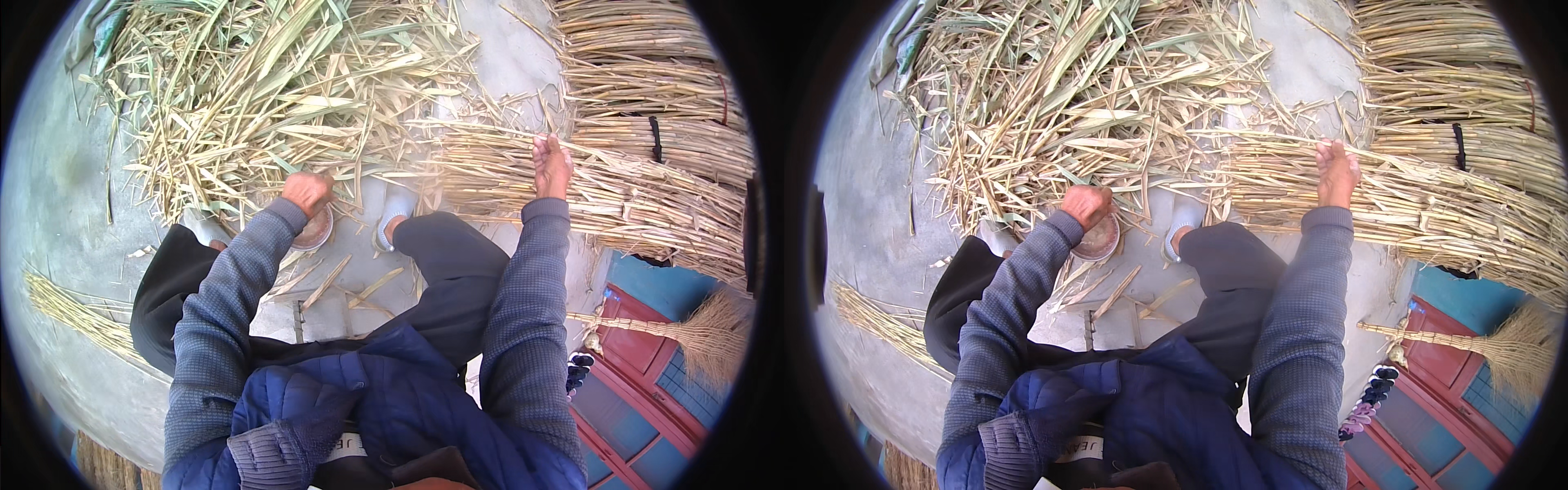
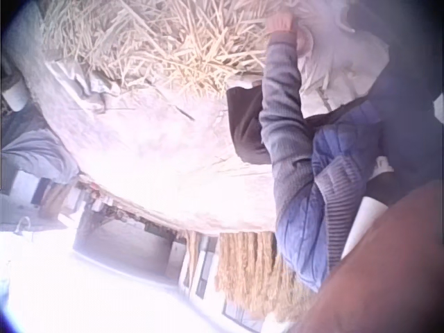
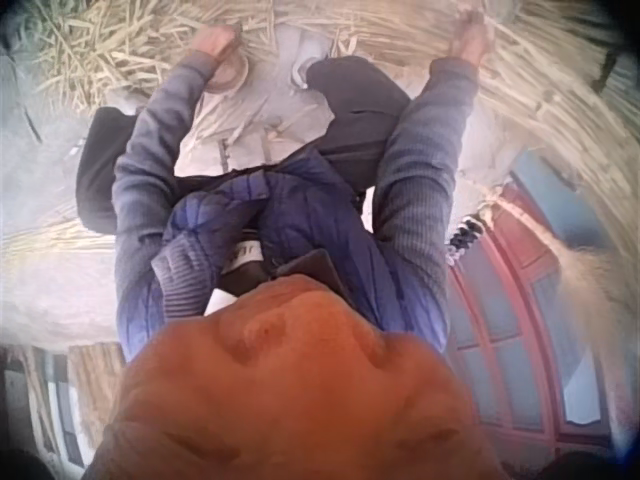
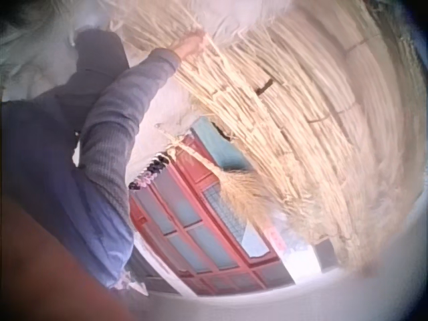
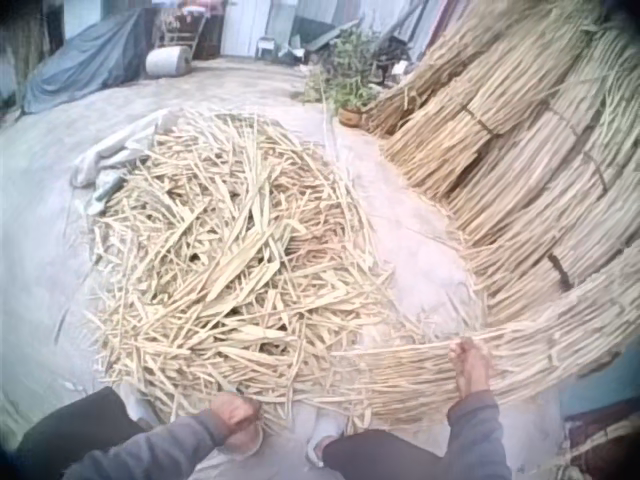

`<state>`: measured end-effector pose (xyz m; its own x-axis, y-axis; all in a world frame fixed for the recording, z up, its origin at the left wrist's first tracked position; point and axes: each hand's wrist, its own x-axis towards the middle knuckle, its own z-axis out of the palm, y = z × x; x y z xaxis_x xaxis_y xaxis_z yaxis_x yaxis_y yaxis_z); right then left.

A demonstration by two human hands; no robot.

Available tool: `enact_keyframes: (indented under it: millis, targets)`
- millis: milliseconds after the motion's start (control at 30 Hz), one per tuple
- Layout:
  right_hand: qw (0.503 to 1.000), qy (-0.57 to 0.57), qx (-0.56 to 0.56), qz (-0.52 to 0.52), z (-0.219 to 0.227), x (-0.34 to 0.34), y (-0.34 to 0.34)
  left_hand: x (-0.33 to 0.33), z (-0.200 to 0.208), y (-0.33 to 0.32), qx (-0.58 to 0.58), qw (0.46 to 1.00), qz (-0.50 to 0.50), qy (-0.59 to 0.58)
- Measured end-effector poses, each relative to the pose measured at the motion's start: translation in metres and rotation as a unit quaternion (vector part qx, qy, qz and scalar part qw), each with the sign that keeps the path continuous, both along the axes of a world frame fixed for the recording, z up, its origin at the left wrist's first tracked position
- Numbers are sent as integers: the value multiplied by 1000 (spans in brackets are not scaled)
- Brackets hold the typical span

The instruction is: The person sits on the floor and repeatedly strips dried straw stalks by hand, separating the fibrous strands from the leaves. The separated strands are placed into a pile on the floor, while the discarded leaves accumulate nearby.

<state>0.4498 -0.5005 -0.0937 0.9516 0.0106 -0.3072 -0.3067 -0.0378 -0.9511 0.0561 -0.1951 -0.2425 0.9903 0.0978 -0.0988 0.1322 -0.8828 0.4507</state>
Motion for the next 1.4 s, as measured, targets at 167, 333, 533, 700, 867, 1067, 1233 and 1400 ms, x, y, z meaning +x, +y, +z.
enact_keyframes:
  millis: [167, 333, 533, 700, 867, 1067, 1233, 1400]
  targets:
    - [994, -11, 17, 104, 39, -60, 55, 55, 131, 24, 80, 978, 45, -185]
    - [953, 45, 92, 286, 66, -153, 122, 74, 215, 32, 127, 953, 45, -273]
    - [923, 24, 152, 353, 94, -225, 158, 47, 239, 54, -298, 951, 58, -60]
    - [912, 37, 148, 380, 108, -244, 157, 32, 235, 56, -394, 914, 47, -85]
    - [942, -1, 145, 303, 132, -224, 143, 23, 222, 67, -524, 839, 121, -78]
    - [948, -58, 154, 271, 136, -199, 151, 3, 214, 98, -582, 772, 228, -120]
    - [941, -47, 175, 285, 115, -210, 173, -17, 219, 151, -528, 766, 275, -243]
    - [943, -19, 128, 305, 93, -240, 212, -17, 225, 151, 231, 921, 245, -198]
